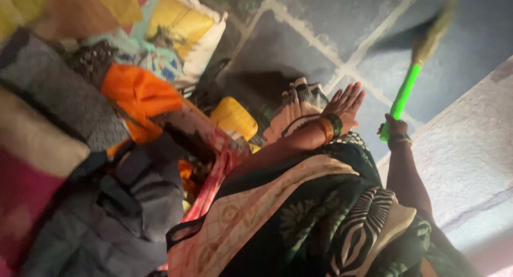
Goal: The person sweeps the stone floor with a broom, moving debris and cleaning different areas of the room.
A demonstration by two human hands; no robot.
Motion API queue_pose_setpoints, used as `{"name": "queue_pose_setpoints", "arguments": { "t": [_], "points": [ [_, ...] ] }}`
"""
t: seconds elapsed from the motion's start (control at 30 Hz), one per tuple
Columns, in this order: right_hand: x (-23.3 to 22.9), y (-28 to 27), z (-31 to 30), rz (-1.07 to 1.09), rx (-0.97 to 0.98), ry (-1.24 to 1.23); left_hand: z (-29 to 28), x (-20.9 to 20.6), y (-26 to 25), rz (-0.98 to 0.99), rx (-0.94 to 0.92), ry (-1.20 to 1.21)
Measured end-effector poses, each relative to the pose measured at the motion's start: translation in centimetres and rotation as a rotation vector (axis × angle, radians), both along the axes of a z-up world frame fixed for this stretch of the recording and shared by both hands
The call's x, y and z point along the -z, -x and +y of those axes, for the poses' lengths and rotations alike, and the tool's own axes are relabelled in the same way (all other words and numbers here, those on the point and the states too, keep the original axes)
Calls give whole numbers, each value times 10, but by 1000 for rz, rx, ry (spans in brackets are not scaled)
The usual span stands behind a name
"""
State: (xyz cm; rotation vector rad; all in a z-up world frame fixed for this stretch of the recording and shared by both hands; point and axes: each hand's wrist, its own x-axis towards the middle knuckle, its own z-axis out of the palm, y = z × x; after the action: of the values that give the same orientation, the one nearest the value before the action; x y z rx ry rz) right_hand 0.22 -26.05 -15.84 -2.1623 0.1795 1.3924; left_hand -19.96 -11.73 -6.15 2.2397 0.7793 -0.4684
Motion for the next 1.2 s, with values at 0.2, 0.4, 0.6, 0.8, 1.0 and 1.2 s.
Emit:
{"name": "queue_pose_setpoints", "arguments": {
  "t": [0.2, 0.4, 0.6, 0.8, 1.0, 1.2],
  "points": [
    [-2, 27, 11, -44, -62, -354, 16, -2, 6, -28, 71, -29],
    [23, 107, 46, -221, -499, -320, 29, 6, 12, -32, 131, -58],
    [43, 136, 77, -224, -755, -311, 37, 26, 29, -144, 122, -110],
    [104, 135, 72, -292, -708, -295, 58, 26, 55, -94, 142, -144],
    [122, 93, 14, 98, -250, -10, 71, 23, 62, -110, 187, -136],
    [42, 63, 29, -199, 6, 59, 75, 18, 55, -149, 198, -112]
  ]
}}
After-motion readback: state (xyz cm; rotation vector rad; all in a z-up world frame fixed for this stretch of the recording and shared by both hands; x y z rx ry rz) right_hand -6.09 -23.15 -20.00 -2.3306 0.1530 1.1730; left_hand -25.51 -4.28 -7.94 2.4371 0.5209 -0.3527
